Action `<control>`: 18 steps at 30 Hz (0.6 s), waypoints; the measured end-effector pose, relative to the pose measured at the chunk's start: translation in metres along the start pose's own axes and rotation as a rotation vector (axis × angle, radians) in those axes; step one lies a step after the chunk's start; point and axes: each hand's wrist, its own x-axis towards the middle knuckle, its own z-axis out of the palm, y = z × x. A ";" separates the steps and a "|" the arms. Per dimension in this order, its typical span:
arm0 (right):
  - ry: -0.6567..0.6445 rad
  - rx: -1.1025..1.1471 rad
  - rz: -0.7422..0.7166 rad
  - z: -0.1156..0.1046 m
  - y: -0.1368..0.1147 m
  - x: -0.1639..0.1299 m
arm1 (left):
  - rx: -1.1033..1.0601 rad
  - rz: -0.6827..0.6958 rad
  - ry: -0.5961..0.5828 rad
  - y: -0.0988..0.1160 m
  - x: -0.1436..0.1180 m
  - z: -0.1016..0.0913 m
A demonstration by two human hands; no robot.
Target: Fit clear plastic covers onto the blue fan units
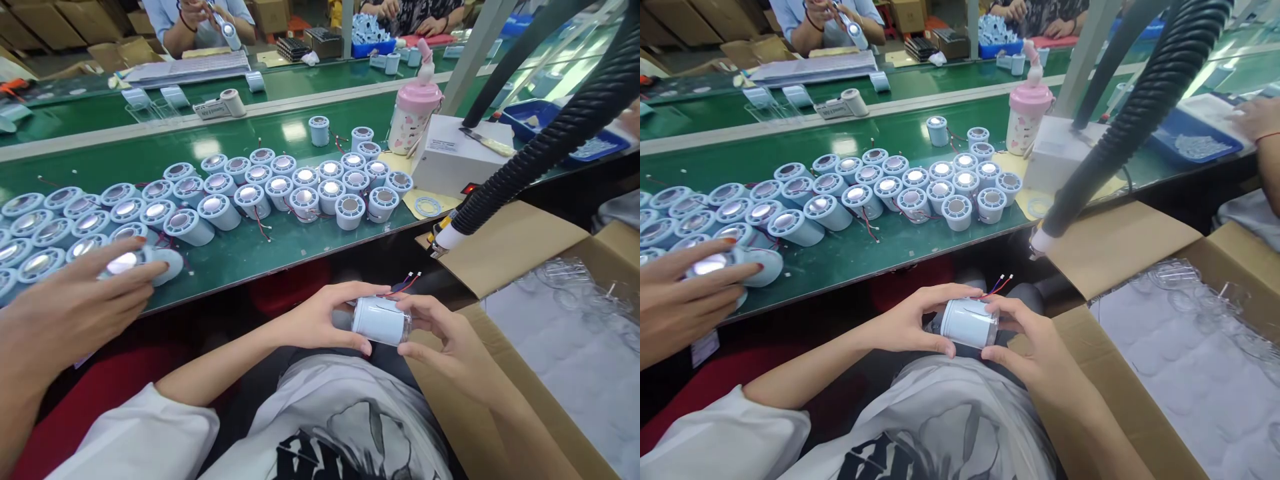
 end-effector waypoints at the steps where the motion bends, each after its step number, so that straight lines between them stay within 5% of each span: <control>1: -0.002 0.024 0.005 0.000 -0.001 0.000 | 0.008 0.011 -0.003 0.000 -0.001 0.000; 18: -0.048 0.452 0.204 0.005 0.000 0.008 | 0.117 0.068 -0.024 0.004 -0.003 -0.003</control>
